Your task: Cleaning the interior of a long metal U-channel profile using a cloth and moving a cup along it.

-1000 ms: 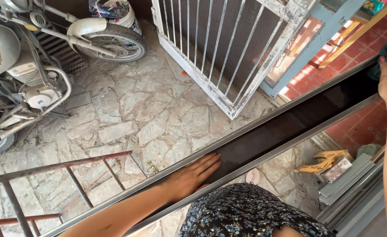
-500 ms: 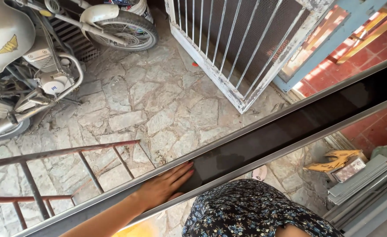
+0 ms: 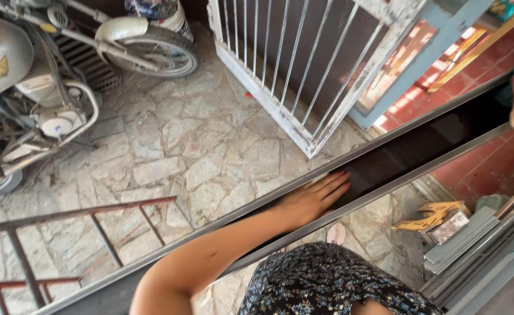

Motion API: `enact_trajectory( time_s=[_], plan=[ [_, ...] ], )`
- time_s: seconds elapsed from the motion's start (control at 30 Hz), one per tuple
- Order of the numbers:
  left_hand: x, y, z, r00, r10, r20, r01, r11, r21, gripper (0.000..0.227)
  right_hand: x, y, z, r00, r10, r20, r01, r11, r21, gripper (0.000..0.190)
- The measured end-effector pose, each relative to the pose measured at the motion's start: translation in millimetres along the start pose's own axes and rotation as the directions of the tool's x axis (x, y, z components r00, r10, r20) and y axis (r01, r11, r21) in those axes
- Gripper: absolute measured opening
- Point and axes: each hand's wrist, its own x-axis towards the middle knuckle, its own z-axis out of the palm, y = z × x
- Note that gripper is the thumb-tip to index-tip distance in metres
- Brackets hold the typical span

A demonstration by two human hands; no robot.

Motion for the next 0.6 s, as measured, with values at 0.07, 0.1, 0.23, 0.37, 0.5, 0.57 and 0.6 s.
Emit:
enact_trajectory(
  time_s=[0.07, 0.1, 0.23, 0.37, 0.5, 0.57, 0.6],
  plan=[
    [-32, 6, -10, 0.997, 0.051, -0.058, -0.05, 0.998, 0.033, 0.077, 3, -38, -20, 0.997, 0.014, -0.074, -0.01, 0.999, 0.053, 0.035],
    [-55, 11, -19, 0.998, -0.027, 0.055, 0.029, 0.999, -0.029, 0.08, 2, -41, -23, 0.99, 0.112, -0.082, -0.123, 0.982, -0.145, 0.041],
    [-110, 11, -24, 0.992, -0.095, 0.081, 0.1, 0.993, -0.066, 0.066, 1, -56, -20, 0.956, 0.241, -0.169, -0.283, 0.909, -0.306, 0.052],
    [-63, 10, -33, 0.982, -0.079, 0.172, 0.071, 0.996, 0.051, 0.073, 5, -77, -17, 0.918, 0.342, -0.2, -0.389, 0.873, -0.294, 0.048],
    [24, 24, -55, 0.935, -0.16, 0.316, 0.126, 0.984, 0.127, 0.095, 8, -102, -23, 0.892, 0.423, -0.16, -0.449, 0.869, -0.207, 0.051],
    [68, 31, -63, 0.896, -0.198, 0.398, 0.143, 0.976, 0.164, 0.109, 11, -118, -28, 0.862, 0.492, -0.12, -0.506, 0.849, -0.151, 0.051],
    [88, 30, -61, 0.912, -0.189, 0.363, 0.148, 0.979, 0.139, 0.11, 12, -124, -30, 0.847, 0.524, -0.094, -0.532, 0.836, -0.132, 0.051]
  ],
)
